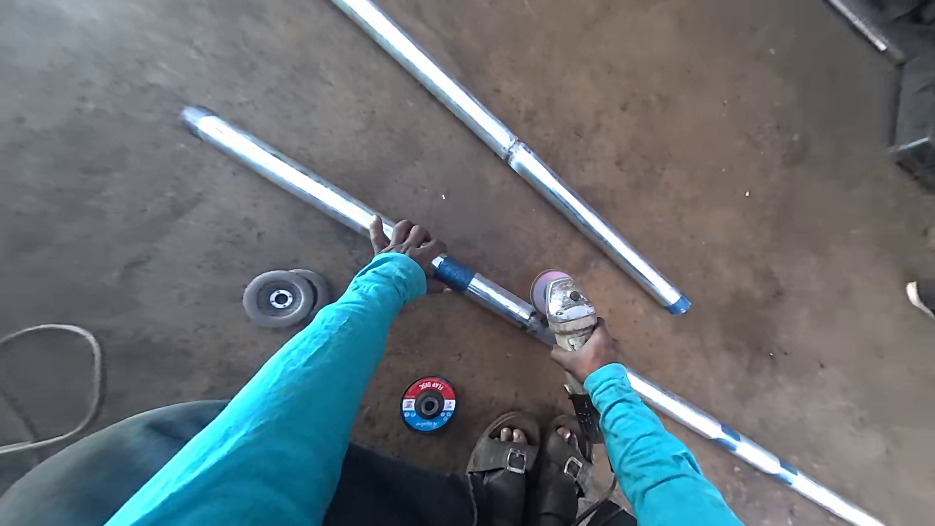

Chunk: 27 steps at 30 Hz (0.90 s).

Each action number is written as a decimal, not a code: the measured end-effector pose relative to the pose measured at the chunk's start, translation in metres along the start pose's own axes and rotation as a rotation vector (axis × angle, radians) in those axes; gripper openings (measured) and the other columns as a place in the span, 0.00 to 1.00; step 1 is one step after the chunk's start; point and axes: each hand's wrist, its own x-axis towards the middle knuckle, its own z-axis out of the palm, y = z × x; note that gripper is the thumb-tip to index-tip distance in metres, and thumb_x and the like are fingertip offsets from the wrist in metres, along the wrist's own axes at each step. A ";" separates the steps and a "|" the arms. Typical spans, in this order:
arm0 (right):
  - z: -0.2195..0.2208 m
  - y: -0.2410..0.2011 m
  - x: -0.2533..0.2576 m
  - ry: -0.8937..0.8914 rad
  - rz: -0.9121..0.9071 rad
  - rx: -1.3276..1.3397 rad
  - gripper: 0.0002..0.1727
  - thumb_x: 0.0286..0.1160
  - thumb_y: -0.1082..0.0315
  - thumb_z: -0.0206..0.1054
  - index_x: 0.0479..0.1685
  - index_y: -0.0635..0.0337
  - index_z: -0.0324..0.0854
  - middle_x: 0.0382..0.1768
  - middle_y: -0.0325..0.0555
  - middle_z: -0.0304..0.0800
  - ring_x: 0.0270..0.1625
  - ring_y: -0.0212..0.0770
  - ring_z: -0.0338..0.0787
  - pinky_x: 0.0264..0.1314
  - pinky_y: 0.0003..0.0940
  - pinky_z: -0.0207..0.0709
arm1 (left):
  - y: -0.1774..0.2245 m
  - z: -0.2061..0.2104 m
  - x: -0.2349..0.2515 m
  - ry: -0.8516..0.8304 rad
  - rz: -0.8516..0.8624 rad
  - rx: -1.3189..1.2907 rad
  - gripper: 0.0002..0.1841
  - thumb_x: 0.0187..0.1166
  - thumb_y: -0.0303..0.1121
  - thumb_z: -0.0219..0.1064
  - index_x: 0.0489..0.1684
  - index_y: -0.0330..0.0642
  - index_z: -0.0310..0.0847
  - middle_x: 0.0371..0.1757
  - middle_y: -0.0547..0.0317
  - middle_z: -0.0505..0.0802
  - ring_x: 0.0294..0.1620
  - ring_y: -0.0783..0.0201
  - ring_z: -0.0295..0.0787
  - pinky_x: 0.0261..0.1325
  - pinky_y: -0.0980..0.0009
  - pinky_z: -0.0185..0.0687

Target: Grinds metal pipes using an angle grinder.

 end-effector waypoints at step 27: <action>-0.001 0.001 -0.013 -0.040 -0.027 -0.029 0.57 0.45 0.44 0.91 0.80 0.61 0.69 0.57 0.62 0.93 0.63 0.63 0.92 0.65 0.65 0.81 | 0.004 -0.014 0.003 -0.075 -0.003 0.011 0.41 0.53 0.65 0.86 0.72 0.65 0.82 0.77 0.55 0.83 0.90 0.44 0.60 0.88 0.24 0.27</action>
